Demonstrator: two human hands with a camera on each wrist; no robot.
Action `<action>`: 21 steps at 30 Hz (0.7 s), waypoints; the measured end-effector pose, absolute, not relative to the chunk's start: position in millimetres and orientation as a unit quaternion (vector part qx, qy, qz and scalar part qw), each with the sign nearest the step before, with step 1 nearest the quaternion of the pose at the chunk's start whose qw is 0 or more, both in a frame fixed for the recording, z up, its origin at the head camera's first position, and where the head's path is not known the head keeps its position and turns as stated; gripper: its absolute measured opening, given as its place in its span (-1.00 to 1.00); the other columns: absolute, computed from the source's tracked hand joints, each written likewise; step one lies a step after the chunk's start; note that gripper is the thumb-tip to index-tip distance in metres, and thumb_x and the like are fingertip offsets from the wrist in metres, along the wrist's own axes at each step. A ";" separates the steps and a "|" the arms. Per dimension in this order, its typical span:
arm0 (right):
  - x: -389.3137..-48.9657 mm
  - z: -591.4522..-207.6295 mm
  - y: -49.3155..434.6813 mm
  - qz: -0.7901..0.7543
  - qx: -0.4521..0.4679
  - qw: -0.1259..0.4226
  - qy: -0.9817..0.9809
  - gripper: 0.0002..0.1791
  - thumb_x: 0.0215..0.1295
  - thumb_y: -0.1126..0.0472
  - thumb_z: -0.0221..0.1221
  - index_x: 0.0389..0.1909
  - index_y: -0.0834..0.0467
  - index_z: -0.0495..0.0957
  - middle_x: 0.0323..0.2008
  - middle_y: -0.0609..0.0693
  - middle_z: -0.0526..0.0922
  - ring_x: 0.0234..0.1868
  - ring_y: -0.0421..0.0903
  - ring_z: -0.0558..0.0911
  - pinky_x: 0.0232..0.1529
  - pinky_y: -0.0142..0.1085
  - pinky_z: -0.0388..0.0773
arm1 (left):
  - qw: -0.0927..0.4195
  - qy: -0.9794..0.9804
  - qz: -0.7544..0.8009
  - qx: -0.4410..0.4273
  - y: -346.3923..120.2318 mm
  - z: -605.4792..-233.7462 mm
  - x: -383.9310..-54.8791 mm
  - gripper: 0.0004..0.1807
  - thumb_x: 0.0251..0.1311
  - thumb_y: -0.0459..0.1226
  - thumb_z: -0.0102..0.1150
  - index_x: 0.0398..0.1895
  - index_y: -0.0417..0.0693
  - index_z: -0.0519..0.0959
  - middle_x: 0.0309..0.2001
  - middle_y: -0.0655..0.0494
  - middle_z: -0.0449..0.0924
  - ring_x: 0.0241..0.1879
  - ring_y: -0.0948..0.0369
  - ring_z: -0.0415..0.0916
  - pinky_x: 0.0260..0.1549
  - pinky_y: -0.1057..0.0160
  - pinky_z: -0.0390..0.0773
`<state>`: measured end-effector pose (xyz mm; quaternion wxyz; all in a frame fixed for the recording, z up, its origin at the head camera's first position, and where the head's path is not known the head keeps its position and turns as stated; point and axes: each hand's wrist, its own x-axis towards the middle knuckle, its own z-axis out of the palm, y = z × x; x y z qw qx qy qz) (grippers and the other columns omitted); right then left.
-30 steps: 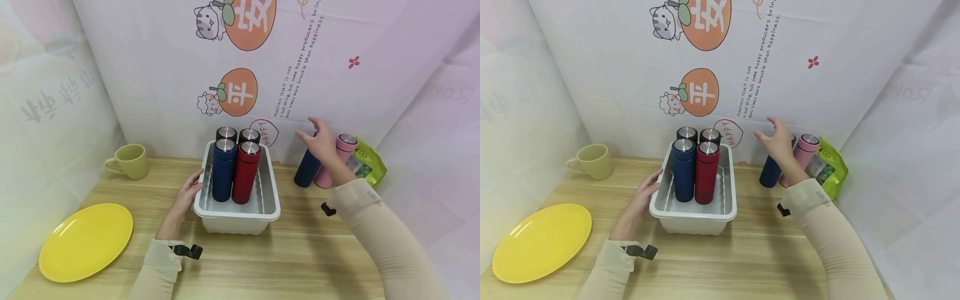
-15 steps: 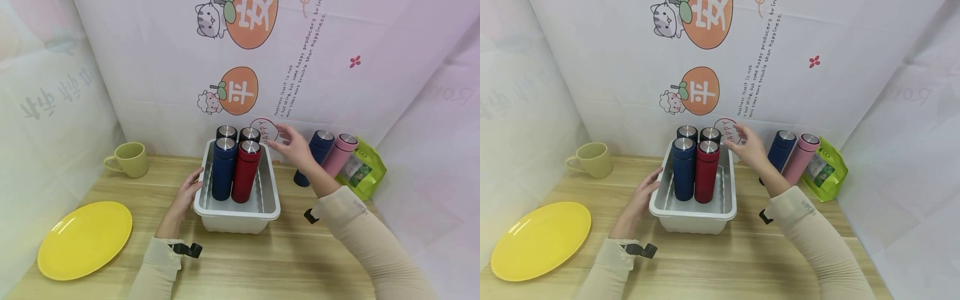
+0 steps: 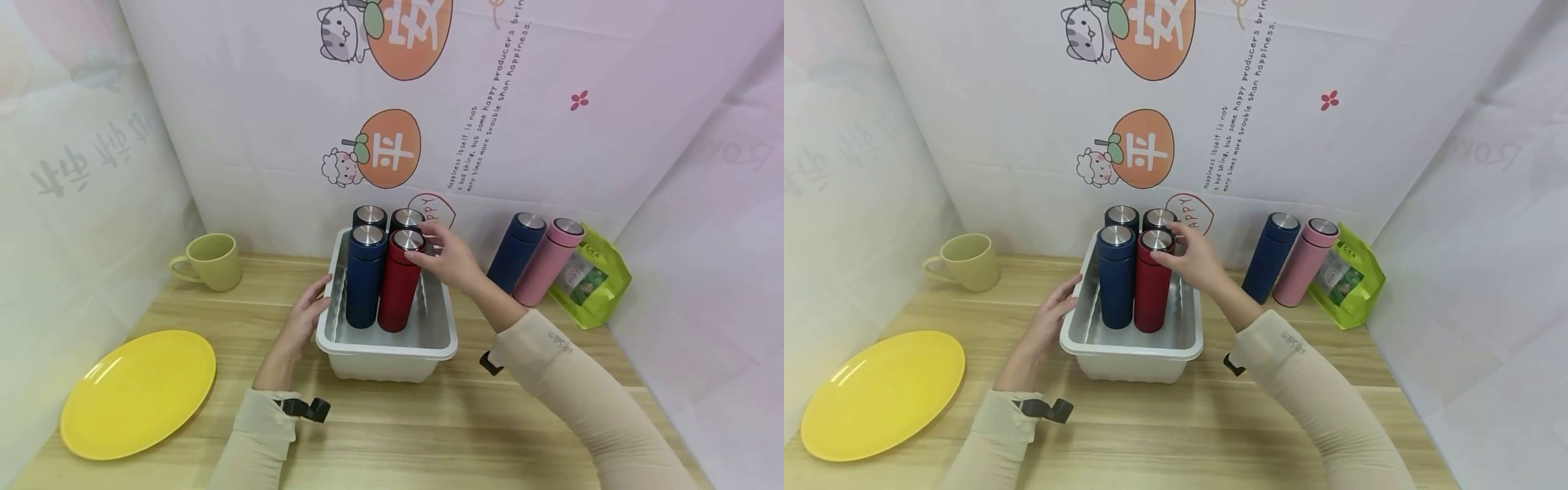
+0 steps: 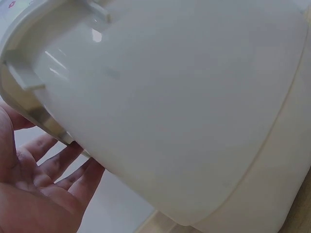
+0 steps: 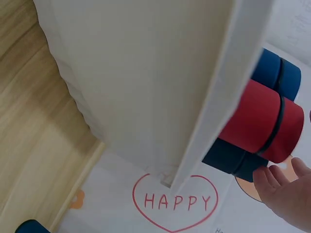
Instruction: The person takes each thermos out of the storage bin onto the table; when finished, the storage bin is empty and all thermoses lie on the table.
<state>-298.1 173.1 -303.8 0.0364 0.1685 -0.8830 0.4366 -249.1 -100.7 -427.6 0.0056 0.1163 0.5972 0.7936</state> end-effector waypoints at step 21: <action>-299.6 -325.0 161.1 0.457 0.149 0.072 -0.874 -0.31 0.18 0.12 0.38 0.33 0.10 0.39 0.20 0.13 0.43 0.10 0.10 0.51 0.02 -0.04 0.53 | 0.008 0.603 0.790 0.110 -101.3 -428.2 -247.6 -0.43 0.41 -0.44 -0.18 0.46 -0.37 0.07 0.46 -0.26 0.00 0.34 -0.20 0.07 0.25 -0.05 0.22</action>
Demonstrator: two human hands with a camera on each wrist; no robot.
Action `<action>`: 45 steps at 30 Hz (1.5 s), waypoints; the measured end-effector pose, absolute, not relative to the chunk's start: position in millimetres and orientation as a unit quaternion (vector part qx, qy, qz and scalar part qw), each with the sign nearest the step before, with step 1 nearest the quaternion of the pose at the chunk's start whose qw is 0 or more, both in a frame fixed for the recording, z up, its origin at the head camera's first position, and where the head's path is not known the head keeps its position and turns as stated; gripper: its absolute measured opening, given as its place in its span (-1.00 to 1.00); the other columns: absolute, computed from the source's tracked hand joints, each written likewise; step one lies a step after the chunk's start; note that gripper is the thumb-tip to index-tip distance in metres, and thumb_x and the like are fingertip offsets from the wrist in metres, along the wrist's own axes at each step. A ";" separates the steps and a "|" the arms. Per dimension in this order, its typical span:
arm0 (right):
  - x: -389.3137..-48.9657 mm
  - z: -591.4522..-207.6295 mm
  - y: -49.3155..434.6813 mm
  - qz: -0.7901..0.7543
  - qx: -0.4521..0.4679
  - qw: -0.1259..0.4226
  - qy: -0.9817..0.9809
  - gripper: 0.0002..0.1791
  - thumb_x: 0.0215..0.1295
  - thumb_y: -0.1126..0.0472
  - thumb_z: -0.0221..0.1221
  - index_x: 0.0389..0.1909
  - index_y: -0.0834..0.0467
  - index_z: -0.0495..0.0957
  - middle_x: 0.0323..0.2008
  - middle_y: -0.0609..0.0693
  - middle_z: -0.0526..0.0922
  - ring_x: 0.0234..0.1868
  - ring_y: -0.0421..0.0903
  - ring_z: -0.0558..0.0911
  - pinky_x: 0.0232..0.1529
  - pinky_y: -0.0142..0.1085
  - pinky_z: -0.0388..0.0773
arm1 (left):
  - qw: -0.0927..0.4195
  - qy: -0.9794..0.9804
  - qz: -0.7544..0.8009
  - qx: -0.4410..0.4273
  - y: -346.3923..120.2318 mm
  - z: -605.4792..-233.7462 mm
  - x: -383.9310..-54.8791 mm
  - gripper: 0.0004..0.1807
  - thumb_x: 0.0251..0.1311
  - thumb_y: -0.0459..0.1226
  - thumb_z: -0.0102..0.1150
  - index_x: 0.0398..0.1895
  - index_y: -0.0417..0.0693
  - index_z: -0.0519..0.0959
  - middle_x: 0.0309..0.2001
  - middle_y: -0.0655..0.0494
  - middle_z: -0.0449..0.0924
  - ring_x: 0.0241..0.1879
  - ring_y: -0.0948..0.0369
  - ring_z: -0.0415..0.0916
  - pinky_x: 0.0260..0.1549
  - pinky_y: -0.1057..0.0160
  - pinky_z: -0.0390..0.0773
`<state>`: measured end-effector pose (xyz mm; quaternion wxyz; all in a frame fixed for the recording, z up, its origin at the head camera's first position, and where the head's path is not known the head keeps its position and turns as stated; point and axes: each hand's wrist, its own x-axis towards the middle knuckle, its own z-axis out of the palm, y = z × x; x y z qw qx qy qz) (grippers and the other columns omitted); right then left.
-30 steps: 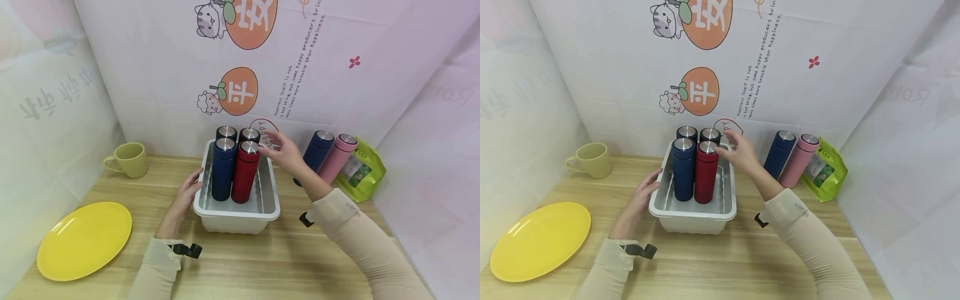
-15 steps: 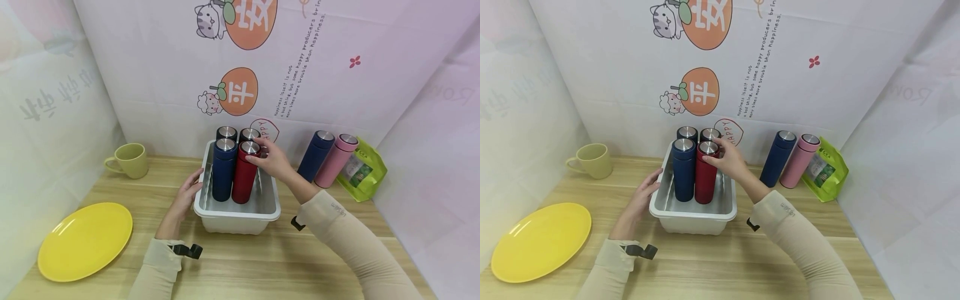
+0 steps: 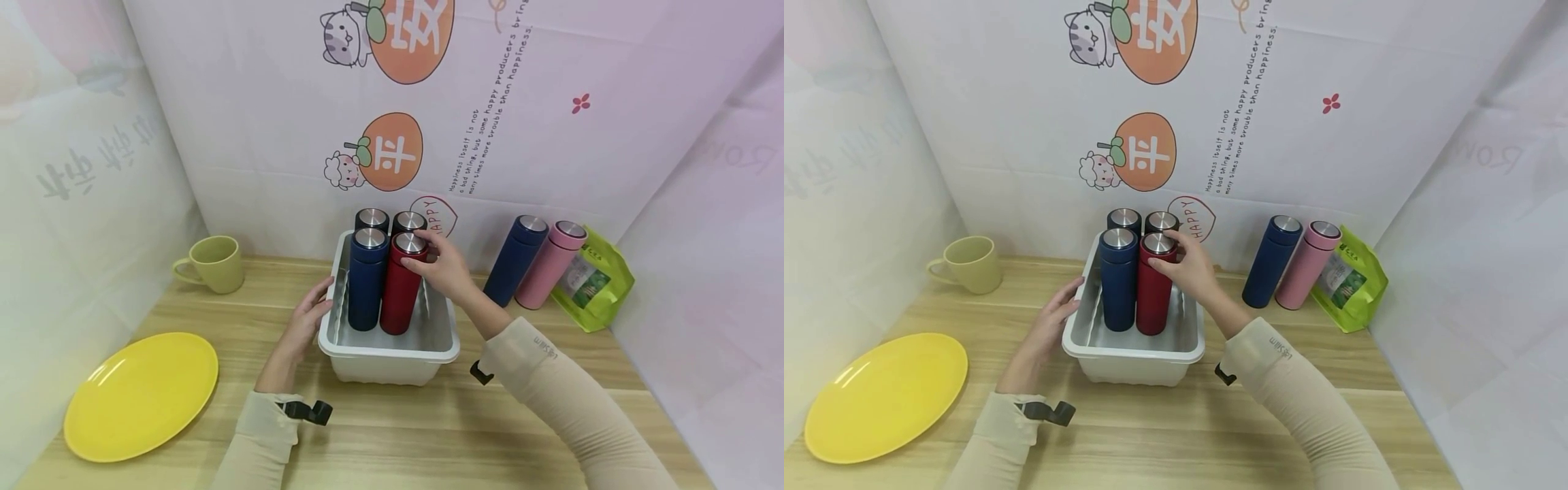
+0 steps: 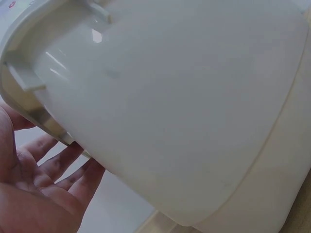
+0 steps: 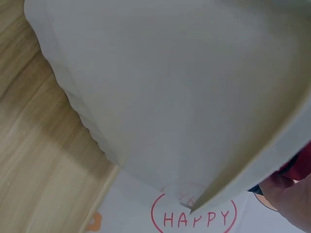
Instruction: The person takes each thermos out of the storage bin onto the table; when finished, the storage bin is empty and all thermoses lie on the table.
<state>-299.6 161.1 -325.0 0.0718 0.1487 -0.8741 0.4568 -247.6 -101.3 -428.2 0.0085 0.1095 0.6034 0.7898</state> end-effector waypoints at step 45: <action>-270.6 -190.7 196.8 0.530 0.104 0.191 -0.820 -0.38 0.23 0.08 0.31 0.33 0.04 0.44 0.19 0.04 0.45 0.12 -0.03 0.41 -0.05 -0.18 0.45 | 0.019 0.604 0.788 0.117 -102.4 -429.8 -249.3 -0.42 0.42 -0.41 -0.19 0.47 -0.35 0.04 0.47 -0.22 -0.02 0.34 -0.19 0.05 0.27 -0.07 0.17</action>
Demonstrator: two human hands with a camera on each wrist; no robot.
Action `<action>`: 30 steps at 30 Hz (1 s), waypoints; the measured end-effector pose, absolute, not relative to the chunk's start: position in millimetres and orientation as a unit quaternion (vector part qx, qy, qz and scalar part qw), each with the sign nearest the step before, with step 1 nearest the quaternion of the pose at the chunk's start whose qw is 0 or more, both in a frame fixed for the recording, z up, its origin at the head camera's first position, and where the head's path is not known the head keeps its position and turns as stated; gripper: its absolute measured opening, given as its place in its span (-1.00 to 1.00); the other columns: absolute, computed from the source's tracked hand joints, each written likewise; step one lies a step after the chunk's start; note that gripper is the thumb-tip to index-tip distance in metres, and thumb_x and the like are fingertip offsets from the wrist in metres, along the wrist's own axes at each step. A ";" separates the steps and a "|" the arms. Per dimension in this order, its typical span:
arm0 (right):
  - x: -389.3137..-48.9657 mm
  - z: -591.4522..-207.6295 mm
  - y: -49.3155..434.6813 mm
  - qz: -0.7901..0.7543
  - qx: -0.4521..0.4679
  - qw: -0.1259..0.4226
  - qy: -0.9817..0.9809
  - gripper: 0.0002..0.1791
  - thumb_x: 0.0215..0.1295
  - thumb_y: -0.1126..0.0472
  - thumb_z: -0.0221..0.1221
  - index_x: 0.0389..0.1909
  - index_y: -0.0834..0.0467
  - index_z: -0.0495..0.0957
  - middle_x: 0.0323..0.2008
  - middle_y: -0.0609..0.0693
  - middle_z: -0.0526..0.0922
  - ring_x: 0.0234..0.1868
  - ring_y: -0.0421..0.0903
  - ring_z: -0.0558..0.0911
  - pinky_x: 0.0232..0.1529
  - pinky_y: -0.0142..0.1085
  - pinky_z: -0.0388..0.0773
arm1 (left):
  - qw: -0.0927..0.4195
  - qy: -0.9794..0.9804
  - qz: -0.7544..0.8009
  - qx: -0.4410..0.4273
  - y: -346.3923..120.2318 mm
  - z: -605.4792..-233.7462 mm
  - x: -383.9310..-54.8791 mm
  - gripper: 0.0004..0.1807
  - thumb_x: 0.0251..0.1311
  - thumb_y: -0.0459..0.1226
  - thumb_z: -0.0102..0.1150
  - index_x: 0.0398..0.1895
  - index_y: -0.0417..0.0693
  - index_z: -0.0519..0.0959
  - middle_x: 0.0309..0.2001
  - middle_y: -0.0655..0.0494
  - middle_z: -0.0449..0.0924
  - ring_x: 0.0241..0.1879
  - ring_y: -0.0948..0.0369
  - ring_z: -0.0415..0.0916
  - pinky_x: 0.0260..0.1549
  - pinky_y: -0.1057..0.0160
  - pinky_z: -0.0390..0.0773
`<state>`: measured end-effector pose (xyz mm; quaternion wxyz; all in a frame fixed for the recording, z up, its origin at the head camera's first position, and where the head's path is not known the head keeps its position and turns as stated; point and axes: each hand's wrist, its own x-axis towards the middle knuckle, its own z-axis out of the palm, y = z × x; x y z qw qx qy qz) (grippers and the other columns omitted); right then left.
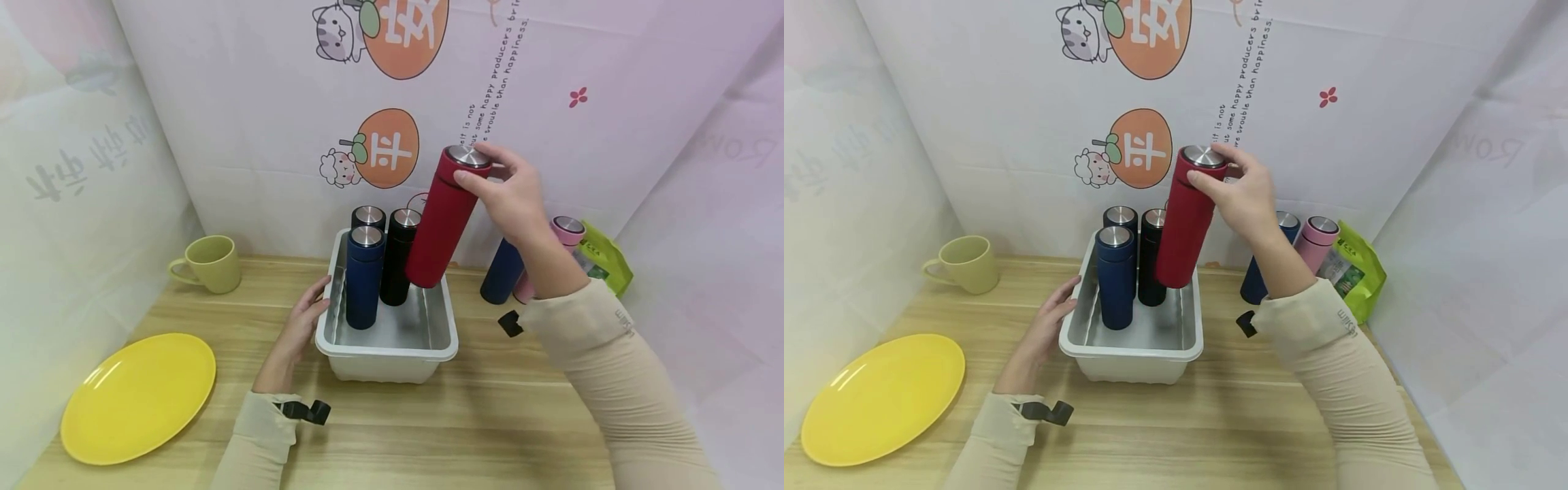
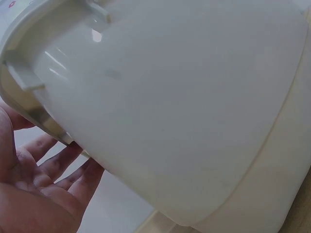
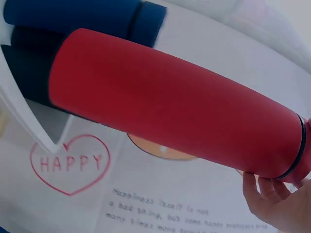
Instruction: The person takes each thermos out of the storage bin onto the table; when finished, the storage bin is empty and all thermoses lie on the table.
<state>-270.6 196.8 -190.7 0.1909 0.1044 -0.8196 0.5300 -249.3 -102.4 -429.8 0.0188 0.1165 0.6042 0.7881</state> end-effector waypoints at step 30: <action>-329.8 -281.4 266.3 0.439 -0.010 0.216 -0.872 -0.27 0.21 0.01 0.33 0.38 0.14 0.36 0.20 0.19 0.47 0.11 0.08 0.45 0.07 -0.05 0.46 | 0.011 0.603 0.790 0.112 -102.0 -430.6 -249.2 -0.42 0.40 -0.43 -0.17 0.46 -0.37 0.06 0.47 -0.24 0.00 0.35 -0.22 0.04 0.23 0.02 0.27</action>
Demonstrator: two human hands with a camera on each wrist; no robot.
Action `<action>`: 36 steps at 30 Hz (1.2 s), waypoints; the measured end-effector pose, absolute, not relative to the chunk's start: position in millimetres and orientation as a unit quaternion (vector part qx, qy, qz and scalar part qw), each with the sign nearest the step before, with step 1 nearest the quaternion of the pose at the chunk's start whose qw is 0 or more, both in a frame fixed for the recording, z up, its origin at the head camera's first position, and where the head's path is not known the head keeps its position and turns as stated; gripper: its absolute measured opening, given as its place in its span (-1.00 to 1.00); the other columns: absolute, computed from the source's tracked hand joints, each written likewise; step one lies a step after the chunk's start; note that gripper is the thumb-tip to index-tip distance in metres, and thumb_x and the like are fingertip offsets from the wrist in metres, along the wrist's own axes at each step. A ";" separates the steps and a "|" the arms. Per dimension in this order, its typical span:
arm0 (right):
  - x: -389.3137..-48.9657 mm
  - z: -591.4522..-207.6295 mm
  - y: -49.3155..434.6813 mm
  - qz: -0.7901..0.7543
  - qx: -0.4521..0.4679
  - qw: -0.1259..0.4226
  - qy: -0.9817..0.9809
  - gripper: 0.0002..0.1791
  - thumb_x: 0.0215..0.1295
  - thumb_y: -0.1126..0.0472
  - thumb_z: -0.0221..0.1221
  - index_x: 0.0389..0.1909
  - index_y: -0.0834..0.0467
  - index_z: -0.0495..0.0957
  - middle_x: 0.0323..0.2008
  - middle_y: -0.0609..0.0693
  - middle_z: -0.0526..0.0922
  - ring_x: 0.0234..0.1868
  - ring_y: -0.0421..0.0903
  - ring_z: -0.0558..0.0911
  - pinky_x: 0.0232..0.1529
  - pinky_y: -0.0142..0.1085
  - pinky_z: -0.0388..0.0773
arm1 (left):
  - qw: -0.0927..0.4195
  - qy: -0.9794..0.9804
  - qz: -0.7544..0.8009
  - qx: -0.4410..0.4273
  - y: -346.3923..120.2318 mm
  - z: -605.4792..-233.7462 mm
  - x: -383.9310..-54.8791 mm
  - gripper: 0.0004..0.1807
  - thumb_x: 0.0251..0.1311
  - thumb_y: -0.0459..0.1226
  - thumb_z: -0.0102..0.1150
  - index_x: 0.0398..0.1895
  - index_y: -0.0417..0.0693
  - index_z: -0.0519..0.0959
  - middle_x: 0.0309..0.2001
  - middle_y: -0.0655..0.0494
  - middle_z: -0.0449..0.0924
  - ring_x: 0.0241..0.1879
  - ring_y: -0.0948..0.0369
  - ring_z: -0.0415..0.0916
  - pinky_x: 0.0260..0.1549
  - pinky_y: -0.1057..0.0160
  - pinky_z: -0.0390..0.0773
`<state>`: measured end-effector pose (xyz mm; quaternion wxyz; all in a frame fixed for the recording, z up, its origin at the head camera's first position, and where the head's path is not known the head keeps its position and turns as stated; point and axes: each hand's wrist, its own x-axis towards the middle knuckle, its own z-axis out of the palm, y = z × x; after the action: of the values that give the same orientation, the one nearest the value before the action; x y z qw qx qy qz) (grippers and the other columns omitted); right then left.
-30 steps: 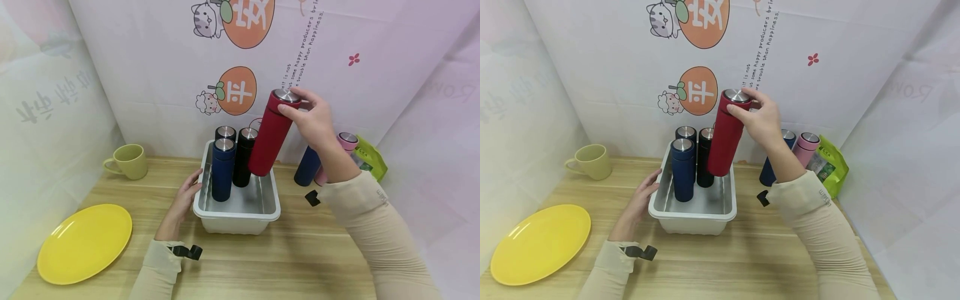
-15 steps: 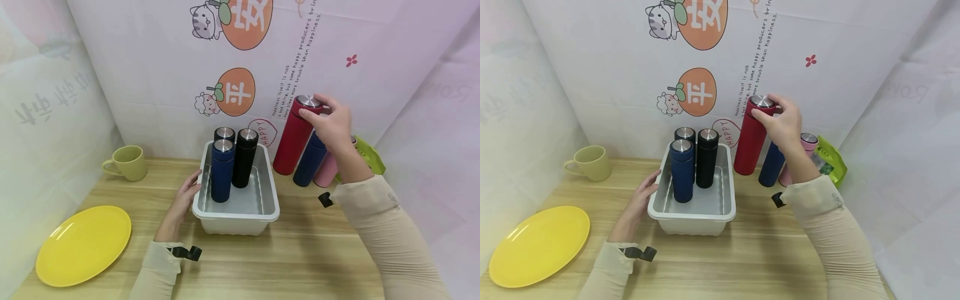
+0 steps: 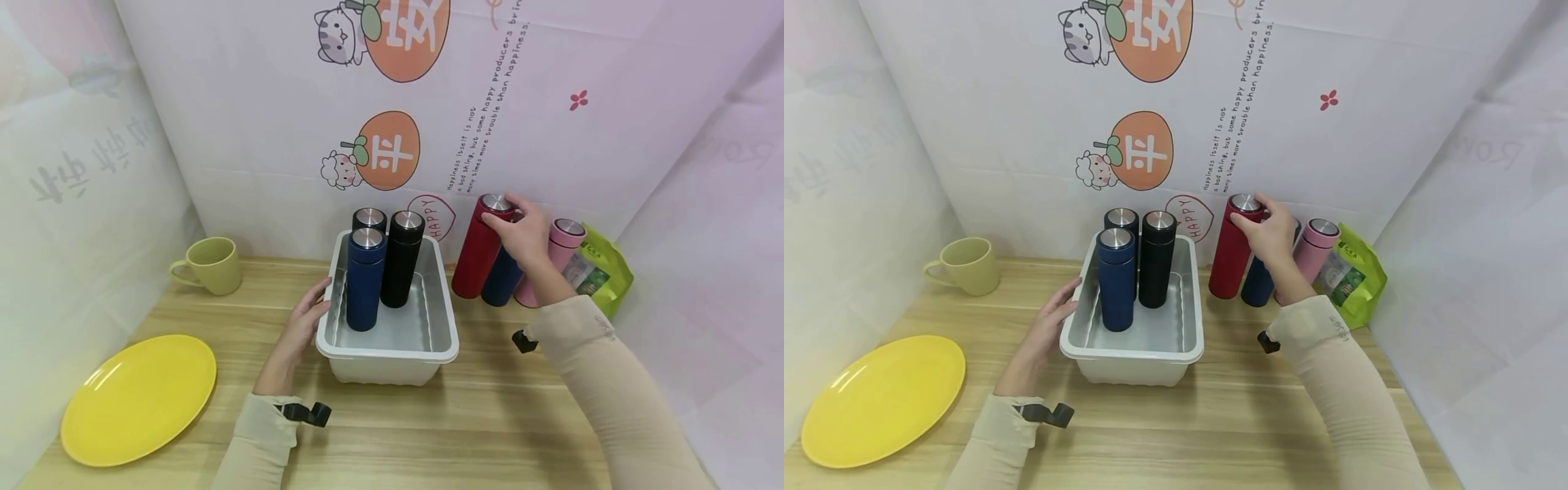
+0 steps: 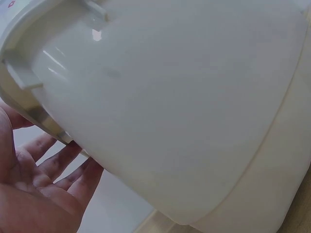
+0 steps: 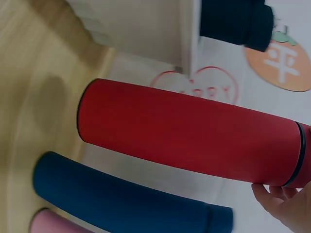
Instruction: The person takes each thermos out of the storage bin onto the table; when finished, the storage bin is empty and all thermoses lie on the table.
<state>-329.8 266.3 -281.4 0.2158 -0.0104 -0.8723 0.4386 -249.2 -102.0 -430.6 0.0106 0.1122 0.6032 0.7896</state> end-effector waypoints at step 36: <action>-365.0 -333.7 264.3 0.419 -0.034 0.193 -0.886 -0.26 0.26 0.02 0.28 0.41 0.17 0.30 0.25 0.25 0.37 0.19 0.12 0.39 0.17 -0.03 0.38 | 0.013 0.608 0.787 0.110 -102.4 -431.3 -250.8 -0.42 0.41 -0.41 -0.16 0.47 -0.34 0.06 0.46 -0.23 0.02 0.35 -0.19 0.06 0.26 -0.05 0.19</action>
<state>-365.0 264.3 -333.7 0.1934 -0.0337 -0.8863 0.4194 -250.8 -102.4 -431.3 0.0129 0.1095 0.6076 0.7865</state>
